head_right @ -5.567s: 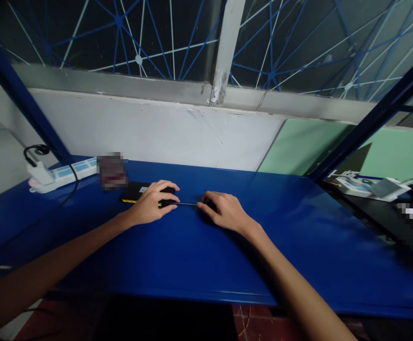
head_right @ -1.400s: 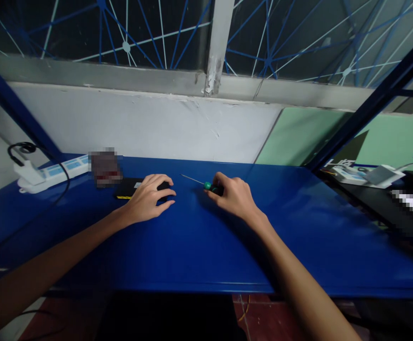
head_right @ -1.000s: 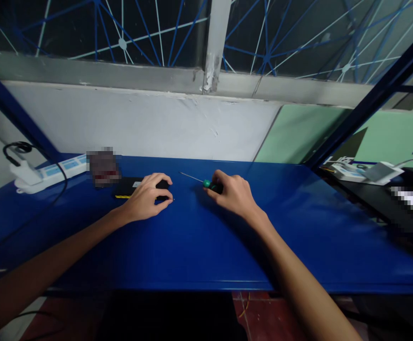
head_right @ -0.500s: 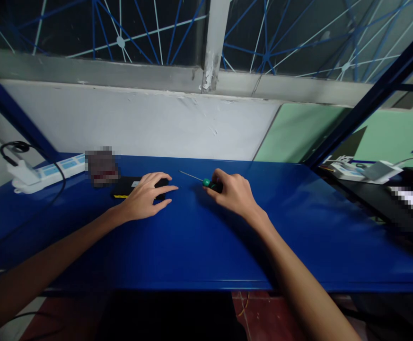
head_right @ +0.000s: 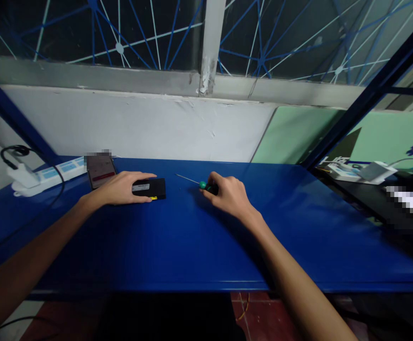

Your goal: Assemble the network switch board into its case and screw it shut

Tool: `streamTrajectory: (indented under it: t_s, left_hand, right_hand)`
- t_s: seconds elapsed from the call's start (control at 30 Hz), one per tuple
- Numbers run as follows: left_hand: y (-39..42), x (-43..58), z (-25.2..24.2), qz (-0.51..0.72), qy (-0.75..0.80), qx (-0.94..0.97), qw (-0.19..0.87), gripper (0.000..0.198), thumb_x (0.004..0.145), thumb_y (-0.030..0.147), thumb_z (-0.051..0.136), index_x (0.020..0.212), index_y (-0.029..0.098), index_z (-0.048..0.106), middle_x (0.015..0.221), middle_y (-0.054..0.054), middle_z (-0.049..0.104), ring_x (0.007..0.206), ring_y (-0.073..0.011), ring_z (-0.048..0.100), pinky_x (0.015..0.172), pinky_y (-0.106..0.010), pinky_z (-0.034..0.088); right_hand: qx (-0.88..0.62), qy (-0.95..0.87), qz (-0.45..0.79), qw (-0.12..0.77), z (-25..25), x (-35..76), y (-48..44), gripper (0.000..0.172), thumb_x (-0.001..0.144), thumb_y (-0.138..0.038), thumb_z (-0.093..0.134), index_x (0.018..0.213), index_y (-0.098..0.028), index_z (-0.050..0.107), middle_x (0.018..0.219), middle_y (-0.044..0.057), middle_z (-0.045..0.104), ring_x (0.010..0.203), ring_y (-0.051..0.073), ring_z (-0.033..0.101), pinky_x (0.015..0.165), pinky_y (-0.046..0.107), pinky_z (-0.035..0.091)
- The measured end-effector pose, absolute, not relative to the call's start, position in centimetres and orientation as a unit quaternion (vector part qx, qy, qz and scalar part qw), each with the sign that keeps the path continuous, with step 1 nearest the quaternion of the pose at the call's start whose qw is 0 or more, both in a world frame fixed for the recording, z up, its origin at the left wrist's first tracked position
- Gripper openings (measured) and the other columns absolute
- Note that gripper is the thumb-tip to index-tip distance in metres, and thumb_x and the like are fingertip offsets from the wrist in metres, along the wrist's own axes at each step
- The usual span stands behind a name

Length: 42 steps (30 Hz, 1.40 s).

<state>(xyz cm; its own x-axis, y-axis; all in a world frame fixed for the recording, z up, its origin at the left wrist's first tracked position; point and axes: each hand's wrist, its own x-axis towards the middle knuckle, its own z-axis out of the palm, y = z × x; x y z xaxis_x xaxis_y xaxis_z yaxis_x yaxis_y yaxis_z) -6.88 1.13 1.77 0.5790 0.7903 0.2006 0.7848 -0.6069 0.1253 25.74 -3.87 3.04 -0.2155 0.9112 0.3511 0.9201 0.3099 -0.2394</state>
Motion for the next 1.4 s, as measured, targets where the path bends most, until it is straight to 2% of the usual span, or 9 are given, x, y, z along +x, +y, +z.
streamTrajectory:
  t_s: [0.13,0.3,0.47,0.6,0.67,0.77,1.0,1.13,1.4]
  left_hand:
    - [0.0,-6.0,2.3,0.094,0.532,0.834,-0.108,0.078,0.084,0.074,0.043,0.144,0.024,0.043,0.104,-0.015,0.069,0.088,-0.0345,0.067,0.068,-0.039,0.047]
    - [0.7,-7.5,2.6,0.072,0.517,0.85,-0.075,0.079,0.082,0.076,0.044,0.148,0.033,0.035,0.115,-0.013,0.065,0.093,-0.034,0.065,0.069,-0.036,0.046]
    - [0.5,-6.8,1.7,0.087,0.509,0.85,-0.105,0.079,0.082,0.07,0.051,0.149,0.032,0.032,0.106,-0.014,0.063,0.077,-0.0285,0.065,0.065,-0.035,0.045]
    - [0.2,-6.1,1.2,0.126,0.52,0.83,-0.157,0.054,0.096,0.051,0.042,0.144,0.026,0.043,0.106,-0.016,0.063,0.071,-0.0253,0.064,0.068,-0.037,0.048]
    - [0.5,-6.8,1.3,0.12,0.495,0.849,-0.142,0.045,0.096,0.029,0.04,0.141,0.03,0.047,0.122,-0.016,0.058,0.079,-0.0256,0.065,0.074,-0.039,0.049]
    - [1.2,-8.3,1.8,0.067,0.462,0.878,-0.108,0.069,0.083,0.005,0.046,0.144,0.038,0.043,0.149,-0.012,0.038,0.107,-0.0328,0.06,0.088,-0.046,0.046]
    - [-0.1,-7.6,3.3,-0.073,0.422,0.904,-0.018,0.103,0.066,-0.009,0.048,0.148,0.05,0.024,0.162,-0.003,0.014,0.145,-0.0398,0.018,0.108,-0.062,0.024]
    - [-1.0,-6.7,3.8,-0.06,0.415,0.908,0.01,0.088,0.068,0.006,0.059,0.146,0.041,0.035,0.16,-0.008,0.019,0.145,-0.0438,0.015,0.108,-0.067,0.018]
    - [0.1,-8.0,3.9,-0.013,0.413,0.91,0.03,0.062,0.059,0.029,0.071,0.12,0.022,0.06,0.136,-0.012,0.053,0.126,-0.0353,0.047,0.104,-0.05,0.034]
  right_hand:
    - [-0.589,-0.78,-0.009,0.212,3.1,25.6,-3.9,0.018,0.08,-0.04,0.06,0.081,-0.023,0.06,0.067,0.003,0.067,0.059,0.017,0.058,0.052,0.028,0.028]
    - [-0.592,-0.779,-0.01,0.205,3.1,25.6,-3.9,0.019,0.08,-0.041,0.059,0.082,-0.022,0.06,0.067,0.003,0.067,0.059,0.017,0.058,0.052,0.029,0.027]
    - [-0.587,-0.786,-0.011,0.195,3.0,25.5,-3.9,0.018,0.08,-0.04,0.058,0.082,-0.022,0.059,0.065,0.002,0.065,0.058,0.017,0.057,0.052,0.029,0.027]
    - [-0.585,-0.786,-0.005,0.199,2.9,25.7,-3.9,0.017,0.08,-0.039,0.058,0.081,-0.022,0.059,0.066,0.002,0.066,0.059,0.017,0.058,0.053,0.029,0.028]
    - [-0.585,-0.785,-0.005,0.204,2.9,25.7,-3.9,0.018,0.08,-0.04,0.058,0.081,-0.022,0.059,0.068,0.003,0.066,0.06,0.017,0.058,0.053,0.028,0.028]
    - [-0.586,-0.785,-0.007,0.202,2.8,25.7,-3.9,0.018,0.08,-0.04,0.058,0.08,-0.021,0.059,0.068,0.003,0.066,0.06,0.016,0.058,0.053,0.028,0.028]
    - [-0.583,-0.79,-0.007,0.19,2.8,25.5,-3.8,0.018,0.08,-0.038,0.06,0.081,-0.02,0.061,0.065,0.003,0.065,0.057,0.016,0.055,0.052,0.028,0.026]
    - [-0.583,-0.788,0.001,0.2,2.9,25.6,-3.8,0.018,0.081,-0.039,0.061,0.081,-0.02,0.061,0.066,0.003,0.064,0.058,0.015,0.055,0.053,0.028,0.026]
    - [-0.534,-0.819,0.039,0.208,2.9,25.4,-4.0,0.037,0.091,-0.054,0.051,0.078,-0.02,0.059,0.053,-0.003,0.046,0.047,0.011,0.037,0.052,0.028,0.023]
